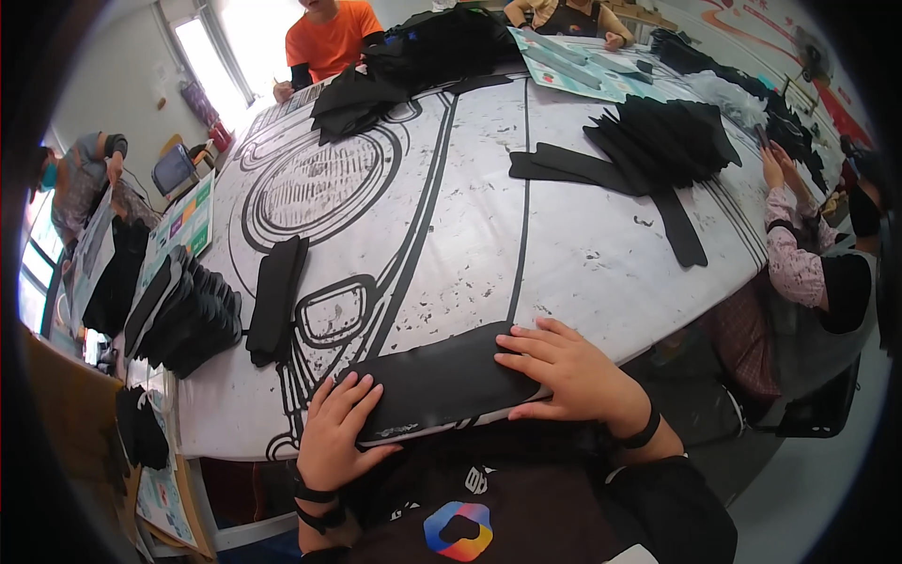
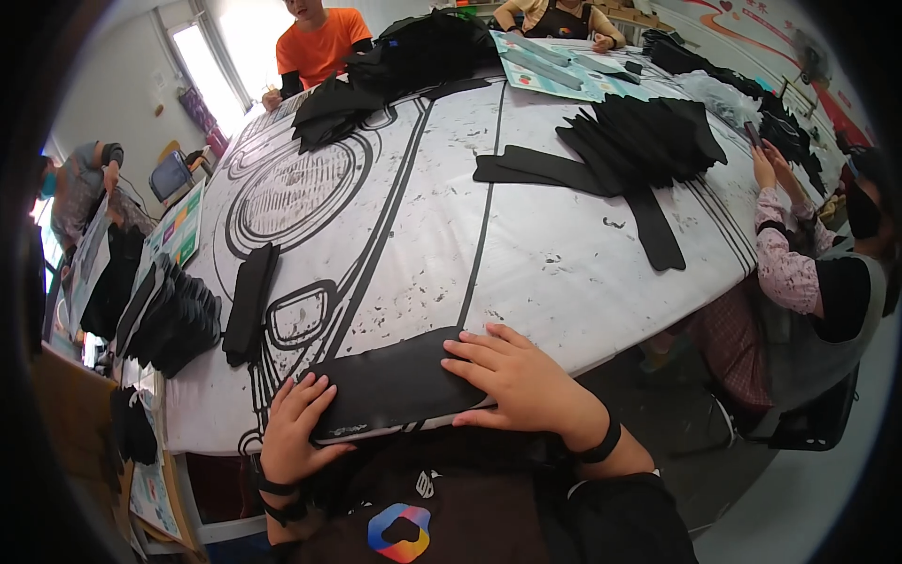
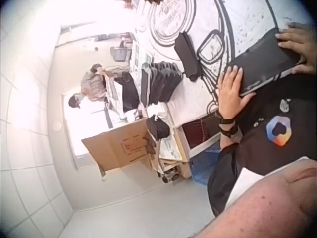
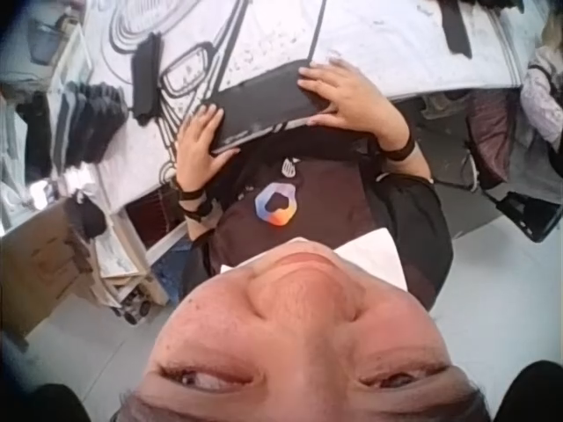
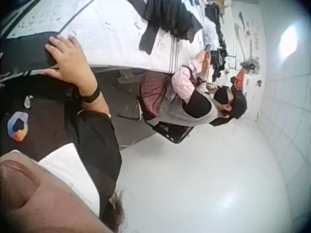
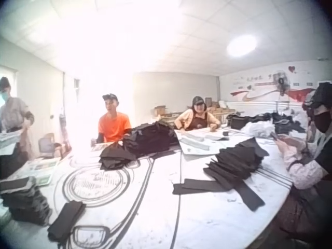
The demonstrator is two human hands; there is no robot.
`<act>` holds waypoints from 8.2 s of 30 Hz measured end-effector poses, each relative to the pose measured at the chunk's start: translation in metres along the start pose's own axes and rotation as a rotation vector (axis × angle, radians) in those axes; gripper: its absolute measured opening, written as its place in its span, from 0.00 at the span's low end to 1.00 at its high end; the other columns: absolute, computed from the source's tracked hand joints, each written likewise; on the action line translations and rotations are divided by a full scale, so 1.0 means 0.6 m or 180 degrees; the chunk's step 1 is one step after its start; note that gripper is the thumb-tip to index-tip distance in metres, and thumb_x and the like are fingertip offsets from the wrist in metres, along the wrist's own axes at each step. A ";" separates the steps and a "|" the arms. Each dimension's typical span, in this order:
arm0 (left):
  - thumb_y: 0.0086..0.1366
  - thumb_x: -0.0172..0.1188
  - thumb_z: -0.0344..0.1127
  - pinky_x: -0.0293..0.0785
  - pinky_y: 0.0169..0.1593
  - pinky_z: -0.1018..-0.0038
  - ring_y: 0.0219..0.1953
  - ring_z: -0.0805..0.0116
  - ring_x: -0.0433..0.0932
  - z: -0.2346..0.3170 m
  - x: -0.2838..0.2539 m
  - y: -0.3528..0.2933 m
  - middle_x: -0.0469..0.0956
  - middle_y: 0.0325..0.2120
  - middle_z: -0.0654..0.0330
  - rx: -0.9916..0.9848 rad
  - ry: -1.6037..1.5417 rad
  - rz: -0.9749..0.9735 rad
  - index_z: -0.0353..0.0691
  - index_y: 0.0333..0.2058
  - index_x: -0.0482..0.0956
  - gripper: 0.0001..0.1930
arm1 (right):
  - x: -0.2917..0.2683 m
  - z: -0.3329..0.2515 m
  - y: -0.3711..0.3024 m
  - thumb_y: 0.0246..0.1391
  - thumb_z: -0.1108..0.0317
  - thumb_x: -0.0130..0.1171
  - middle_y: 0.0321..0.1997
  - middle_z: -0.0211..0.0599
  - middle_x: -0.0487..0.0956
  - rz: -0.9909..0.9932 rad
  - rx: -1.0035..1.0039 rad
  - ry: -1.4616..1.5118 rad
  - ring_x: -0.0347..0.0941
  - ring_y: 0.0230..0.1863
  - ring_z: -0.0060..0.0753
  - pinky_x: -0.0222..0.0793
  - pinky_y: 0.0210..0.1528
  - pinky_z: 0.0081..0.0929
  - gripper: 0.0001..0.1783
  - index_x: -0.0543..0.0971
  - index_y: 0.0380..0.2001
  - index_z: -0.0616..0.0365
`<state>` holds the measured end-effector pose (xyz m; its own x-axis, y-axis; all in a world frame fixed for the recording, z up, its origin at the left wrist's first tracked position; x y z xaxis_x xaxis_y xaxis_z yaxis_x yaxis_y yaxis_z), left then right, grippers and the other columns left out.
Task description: Assembling black fabric components onto gray backings as part of a shoe manufacturing process.
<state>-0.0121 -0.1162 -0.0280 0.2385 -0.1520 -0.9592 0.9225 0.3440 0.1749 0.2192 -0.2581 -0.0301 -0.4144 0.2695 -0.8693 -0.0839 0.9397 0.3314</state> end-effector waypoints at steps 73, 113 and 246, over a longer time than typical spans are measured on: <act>0.49 0.69 0.29 0.72 0.46 0.76 0.41 0.67 0.78 0.009 0.024 -0.016 0.79 0.37 0.53 -0.0170 -0.3069 0.1340 0.36 0.57 0.60 0.37 | -0.005 0.071 -0.045 0.39 0.78 0.65 0.34 0.35 0.79 0.1044 0.0856 0.3273 0.73 0.38 0.26 0.66 0.43 0.23 0.18 0.76 0.38 0.67; 0.68 0.30 0.51 0.61 0.56 0.41 0.60 0.57 0.59 -0.074 0.031 -0.049 0.45 0.65 0.69 -0.0789 -0.6070 0.4533 0.64 0.64 0.41 0.27 | -0.027 0.134 -0.041 0.57 0.78 0.49 0.51 0.39 0.73 0.3574 0.0875 0.4907 0.71 0.51 0.33 0.68 0.55 0.32 0.19 0.66 0.52 0.55; 0.56 0.41 0.26 0.59 0.53 0.76 0.47 0.72 0.66 0.031 -0.160 0.108 0.63 0.50 0.55 0.0169 -0.5341 0.0596 0.36 0.40 0.67 0.12 | -0.117 -0.127 0.198 0.40 0.73 0.67 0.42 0.41 0.73 0.1669 -0.0452 0.1263 0.71 0.42 0.39 0.69 0.43 0.28 0.28 0.74 0.49 0.57</act>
<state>0.0303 -0.0969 0.0793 0.3418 -0.8739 0.3456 0.8464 0.4461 0.2909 0.1690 -0.1815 0.0983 -0.7321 0.5596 -0.3884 0.1121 0.6614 0.7416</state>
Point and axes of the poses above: each hand's wrist, its own y-axis towards the middle knuckle, its own x-axis out of the palm, z = x × y, the point moved 5 cm from there along y, towards the middle knuckle
